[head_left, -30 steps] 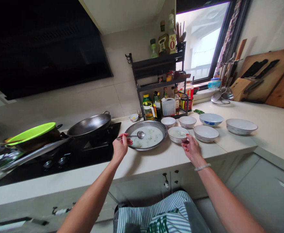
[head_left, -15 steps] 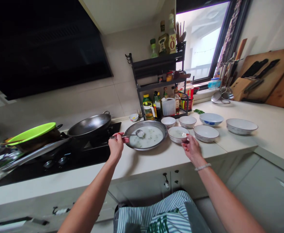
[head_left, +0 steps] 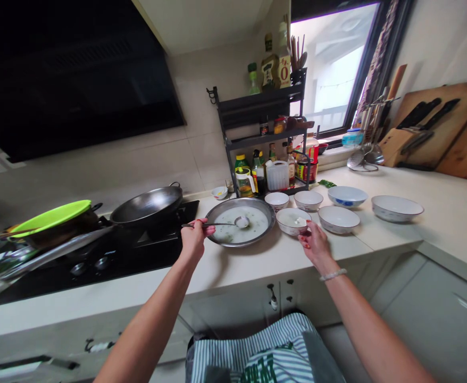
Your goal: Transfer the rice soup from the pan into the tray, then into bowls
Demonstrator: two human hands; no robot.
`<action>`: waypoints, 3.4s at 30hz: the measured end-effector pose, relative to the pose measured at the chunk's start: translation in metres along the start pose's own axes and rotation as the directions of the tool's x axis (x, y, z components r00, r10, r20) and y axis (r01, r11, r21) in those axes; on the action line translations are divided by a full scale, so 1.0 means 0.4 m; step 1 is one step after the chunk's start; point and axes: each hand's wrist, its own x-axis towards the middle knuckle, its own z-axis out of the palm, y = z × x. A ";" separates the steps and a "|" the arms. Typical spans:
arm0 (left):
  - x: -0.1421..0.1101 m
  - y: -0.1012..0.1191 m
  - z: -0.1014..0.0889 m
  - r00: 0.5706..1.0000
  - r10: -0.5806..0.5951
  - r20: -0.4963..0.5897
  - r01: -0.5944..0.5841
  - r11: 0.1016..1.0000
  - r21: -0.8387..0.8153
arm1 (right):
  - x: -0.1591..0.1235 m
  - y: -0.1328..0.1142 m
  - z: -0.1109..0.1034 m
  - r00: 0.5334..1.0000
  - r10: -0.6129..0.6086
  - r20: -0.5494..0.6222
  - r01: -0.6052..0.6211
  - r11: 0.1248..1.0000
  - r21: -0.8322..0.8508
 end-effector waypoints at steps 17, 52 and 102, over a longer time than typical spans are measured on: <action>-0.031 0.026 0.086 0.999 -0.017 0.049 0.018 1.000 -0.009 | -0.001 -0.003 0.002 1.000 0.018 -0.009 -0.018 1.000 0.002; -0.116 -0.016 0.168 0.897 0.289 0.334 -0.297 0.954 -0.028 | -0.008 -0.009 0.005 1.000 0.021 -0.008 -0.021 1.000 -0.014; -0.002 -0.001 0.043 0.999 -0.028 -0.028 0.028 1.000 -0.010 | -0.003 -0.004 0.004 1.000 0.013 -0.025 -0.013 1.000 -0.013</action>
